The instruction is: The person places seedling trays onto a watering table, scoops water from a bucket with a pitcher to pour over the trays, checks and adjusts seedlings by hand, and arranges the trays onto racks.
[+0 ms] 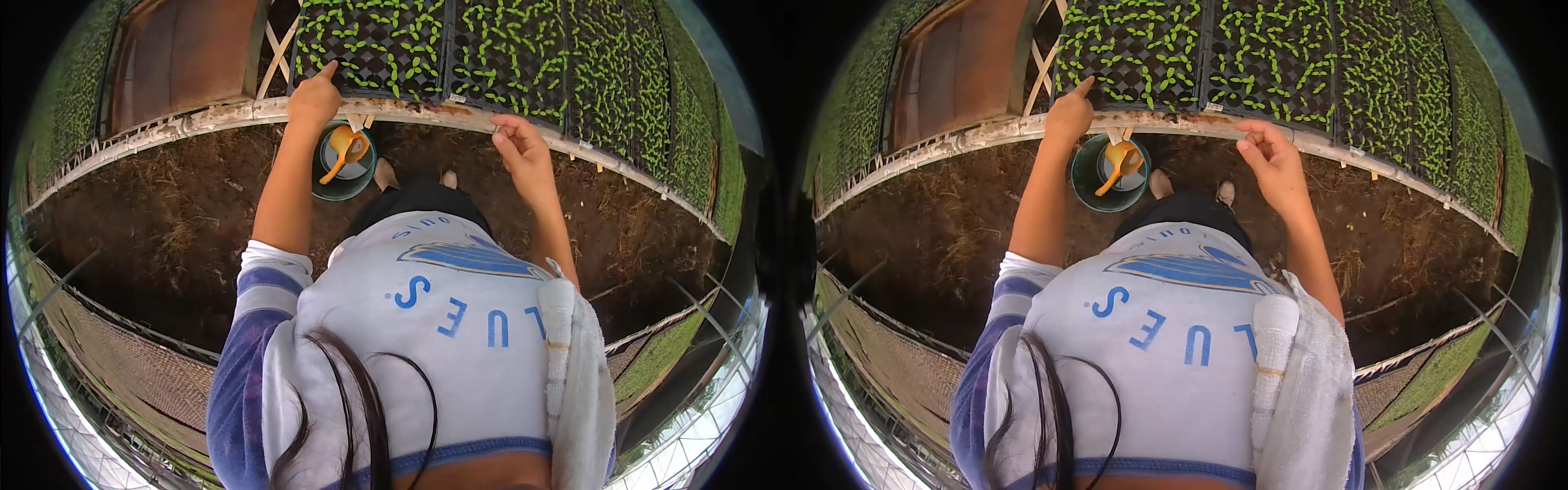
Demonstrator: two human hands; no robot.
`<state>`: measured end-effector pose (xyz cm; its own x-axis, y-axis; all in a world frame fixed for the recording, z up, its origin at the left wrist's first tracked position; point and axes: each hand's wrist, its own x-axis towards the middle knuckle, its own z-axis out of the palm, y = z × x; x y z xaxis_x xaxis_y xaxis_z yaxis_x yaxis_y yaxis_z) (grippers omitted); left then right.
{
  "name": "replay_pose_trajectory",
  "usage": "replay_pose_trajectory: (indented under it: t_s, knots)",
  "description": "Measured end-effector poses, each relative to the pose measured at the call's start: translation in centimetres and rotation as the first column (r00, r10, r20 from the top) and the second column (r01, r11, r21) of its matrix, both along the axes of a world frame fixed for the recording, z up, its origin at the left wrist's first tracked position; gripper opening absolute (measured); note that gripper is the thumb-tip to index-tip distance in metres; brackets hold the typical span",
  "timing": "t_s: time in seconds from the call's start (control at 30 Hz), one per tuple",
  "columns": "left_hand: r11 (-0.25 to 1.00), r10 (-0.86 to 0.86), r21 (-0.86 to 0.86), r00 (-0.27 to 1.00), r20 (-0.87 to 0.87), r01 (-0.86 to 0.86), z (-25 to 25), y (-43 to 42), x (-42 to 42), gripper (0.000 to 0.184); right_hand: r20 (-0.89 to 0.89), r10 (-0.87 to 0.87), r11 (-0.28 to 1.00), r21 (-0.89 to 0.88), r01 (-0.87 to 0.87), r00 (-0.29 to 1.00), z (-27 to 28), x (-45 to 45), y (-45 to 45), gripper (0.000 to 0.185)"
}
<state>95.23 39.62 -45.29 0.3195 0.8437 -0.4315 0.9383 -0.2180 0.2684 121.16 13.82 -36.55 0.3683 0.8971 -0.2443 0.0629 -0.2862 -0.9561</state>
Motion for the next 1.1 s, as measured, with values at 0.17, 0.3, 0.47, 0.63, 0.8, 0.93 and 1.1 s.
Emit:
replay_pose_trajectory:
  t_s: [0.17,0.3,0.47,0.63,0.8,0.93,1.1]
  knots:
    - [0.999,-0.020,0.024,0.999,-0.031,0.021,-1.0,2.0,-0.4,0.062,0.101,0.196,0.976,-0.111,-0.185,0.975,-4.4,-2.8,1.7,0.026]
    - [0.991,-0.135,-0.009,0.981,-0.142,0.135,0.5,0.3,-0.4,0.062,0.149,0.280,0.944,-0.221,-0.244,0.948,-5.2,-4.1,2.2,0.024]
    - [0.996,-0.092,-0.012,0.987,-0.128,0.091,0.2,0.7,-0.2,0.062,0.264,0.367,0.923,-0.222,-0.314,0.892,-6.7,-5.0,2.6,0.026]
    - [0.988,-0.156,-0.019,0.984,-0.083,0.155,0.8,-1.1,-0.3,0.064,0.423,0.314,0.946,-0.219,-0.240,0.850,-7.6,-5.1,1.8,0.029]
    - [0.989,-0.148,-0.003,0.983,-0.108,0.149,0.5,0.3,-0.4,0.063,0.664,0.453,0.891,-0.350,-0.288,0.595,-8.1,-5.2,4.3,0.048]
    - [0.988,-0.120,0.097,0.992,-0.044,0.124,0.8,-1.6,-0.9,0.058,0.690,0.576,0.817,-0.484,-0.313,0.438,-9.7,-5.2,6.0,0.061]
    - [0.971,-0.234,0.089,0.962,0.140,0.223,1.0,-7.0,-0.3,0.046,0.724,0.558,0.829,-0.497,-0.255,0.406,-11.9,-4.1,6.7,0.067]
